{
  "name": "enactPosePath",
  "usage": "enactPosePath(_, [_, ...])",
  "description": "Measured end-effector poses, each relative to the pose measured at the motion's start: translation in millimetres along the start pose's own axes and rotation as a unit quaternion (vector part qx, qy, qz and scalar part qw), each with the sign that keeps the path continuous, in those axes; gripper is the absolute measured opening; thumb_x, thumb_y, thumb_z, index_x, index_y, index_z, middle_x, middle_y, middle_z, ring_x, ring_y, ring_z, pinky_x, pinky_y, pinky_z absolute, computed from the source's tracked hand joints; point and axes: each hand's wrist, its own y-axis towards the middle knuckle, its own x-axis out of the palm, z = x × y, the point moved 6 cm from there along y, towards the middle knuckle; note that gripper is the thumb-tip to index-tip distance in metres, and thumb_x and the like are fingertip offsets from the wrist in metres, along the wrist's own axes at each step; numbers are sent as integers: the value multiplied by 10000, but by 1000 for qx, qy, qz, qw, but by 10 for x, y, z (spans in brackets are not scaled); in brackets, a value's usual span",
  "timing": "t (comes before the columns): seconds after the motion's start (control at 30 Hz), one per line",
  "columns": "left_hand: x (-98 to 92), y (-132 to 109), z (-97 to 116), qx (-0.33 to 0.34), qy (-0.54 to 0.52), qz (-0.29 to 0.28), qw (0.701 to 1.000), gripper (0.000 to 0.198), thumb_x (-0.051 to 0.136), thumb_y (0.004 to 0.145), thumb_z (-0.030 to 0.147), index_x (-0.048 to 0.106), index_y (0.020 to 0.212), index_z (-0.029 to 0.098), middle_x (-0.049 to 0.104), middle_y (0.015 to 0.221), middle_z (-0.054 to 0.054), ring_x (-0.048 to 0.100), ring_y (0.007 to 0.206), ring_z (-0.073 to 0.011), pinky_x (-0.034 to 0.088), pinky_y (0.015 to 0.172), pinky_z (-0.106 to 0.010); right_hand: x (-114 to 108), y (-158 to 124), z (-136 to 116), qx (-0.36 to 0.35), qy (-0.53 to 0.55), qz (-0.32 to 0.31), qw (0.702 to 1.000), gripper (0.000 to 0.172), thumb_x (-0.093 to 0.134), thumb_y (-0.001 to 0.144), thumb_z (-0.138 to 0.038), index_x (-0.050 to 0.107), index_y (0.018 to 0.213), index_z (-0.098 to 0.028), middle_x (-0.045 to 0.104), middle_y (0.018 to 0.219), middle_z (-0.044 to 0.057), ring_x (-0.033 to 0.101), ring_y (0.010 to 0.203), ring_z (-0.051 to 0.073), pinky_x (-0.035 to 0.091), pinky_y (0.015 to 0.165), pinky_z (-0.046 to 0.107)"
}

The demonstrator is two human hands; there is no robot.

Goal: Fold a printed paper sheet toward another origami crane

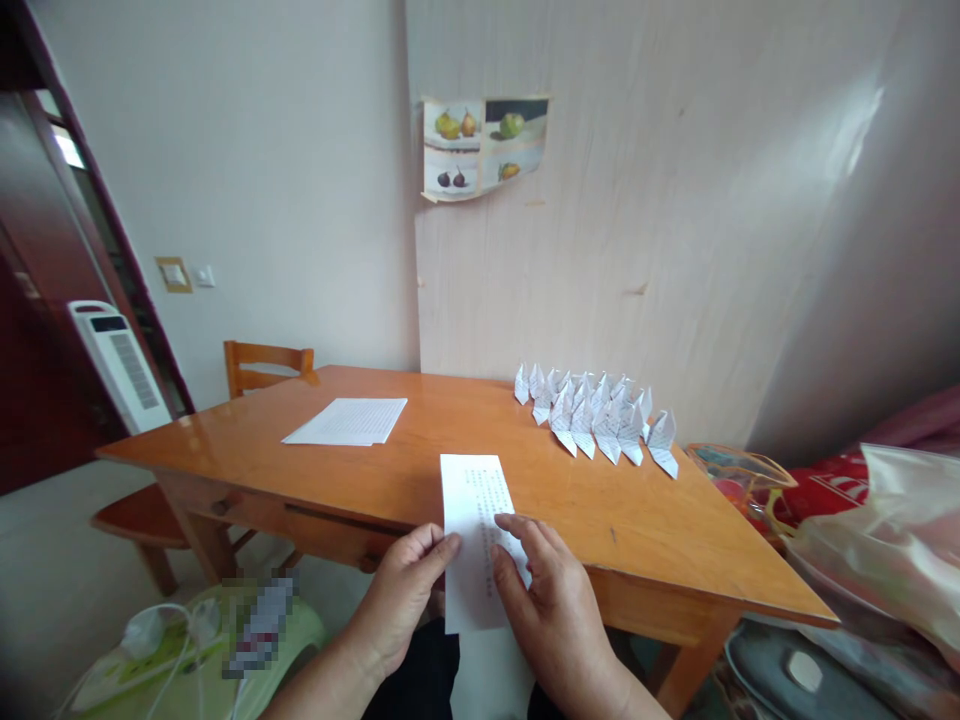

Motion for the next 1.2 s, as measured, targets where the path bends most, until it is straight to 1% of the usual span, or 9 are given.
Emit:
enactPosePath(0.13, [-9, 22, -2, 19, 30, -2, 999, 426, 719, 793, 582, 574, 741, 185, 576, 621, 21, 511, 564, -118, 355, 535, -211, 65, 36, -72, -5, -33, -7, 999, 285, 519, 985, -402, 602, 1226, -275, 667, 1102, 62, 642, 976, 252, 540, 846, 399])
enactPosePath(0.3, [10, -30, 69, 50, 54, 10, 997, 434, 710, 806, 569, 521, 705, 193, 524, 617, 37, 453, 576, -109, 337, 541, -205, 92, 50, -98, -2, -50, 14, 999, 332, 547, 980, -452, 563, 1261, -276, 644, 1155, 71, 616, 1044, 270, 531, 877, 428])
enactPosePath(0.5, [68, -87, 205, 103, 110, 15, 988, 461, 702, 799, 595, 548, 697, 173, 516, 680, 18, 443, 670, -129, 363, 598, -215, 124, 66, -85, -5, -53, 43, 998, 551, 581, 958, -486, 421, 1433, -256, 545, 1340, 129, 499, 1247, 336, 446, 1031, 539])
enactPosePath(0.6, [93, -79, 235, 135, 138, 5, 981, 485, 672, 820, 605, 509, 664, 176, 471, 660, 27, 406, 658, -122, 348, 583, -215, 161, 78, -57, -3, -36, 57, 998, 659, 591, 947, -496, 328, 1513, -286, 480, 1422, 120, 454, 1311, 335, 414, 1078, 553])
enactPosePath(0.8, [135, -87, 235, 175, 192, -6, 966, 457, 660, 849, 560, 501, 656, 178, 477, 635, 33, 420, 635, -118, 353, 576, -213, 238, 75, 55, 49, 33, 79, 995, 738, 621, 918, -500, 254, 1545, -366, 436, 1482, 74, 469, 1314, 322, 496, 1002, 522])
enactPosePath(0.93, [200, -141, 288, 207, 231, -29, 950, 357, 625, 900, 482, 586, 725, 173, 601, 708, 1, 517, 682, -141, 392, 633, -225, 230, 79, 65, 72, 91, 100, 988, 721, 630, 910, -522, 309, 1527, -333, 447, 1482, 83, 471, 1316, 325, 492, 1002, 518])
enactPosePath(1.03, [243, -172, 352, 237, 282, -38, 929, 319, 605, 922, 432, 596, 721, 184, 642, 738, -9, 553, 709, -151, 404, 677, -236, 211, 99, 36, 88, 130, 107, 982, 731, 646, 884, -540, 356, 1512, -305, 472, 1469, 90, 470, 1318, 335, 508, 975, 500])
enactPosePath(1.13, [257, -168, 383, 253, 324, -38, 911, 302, 624, 911, 400, 586, 698, 190, 635, 728, -8, 547, 713, -154, 400, 690, -243, 179, 114, 13, 104, 168, 115, 974, 728, 661, 867, -542, 407, 1486, -255, 535, 1404, 116, 541, 1238, 333, 531, 924, 460])
enactPosePath(1.2, [254, -152, 376, 250, 320, -42, 913, 278, 635, 903, 385, 599, 711, 188, 637, 744, -12, 552, 731, -158, 402, 696, -243, 183, 123, 6, 107, 209, 94, 968, 727, 669, 878, -524, 397, 1488, -234, 584, 1339, 124, 614, 1119, 306, 552, 866, 418])
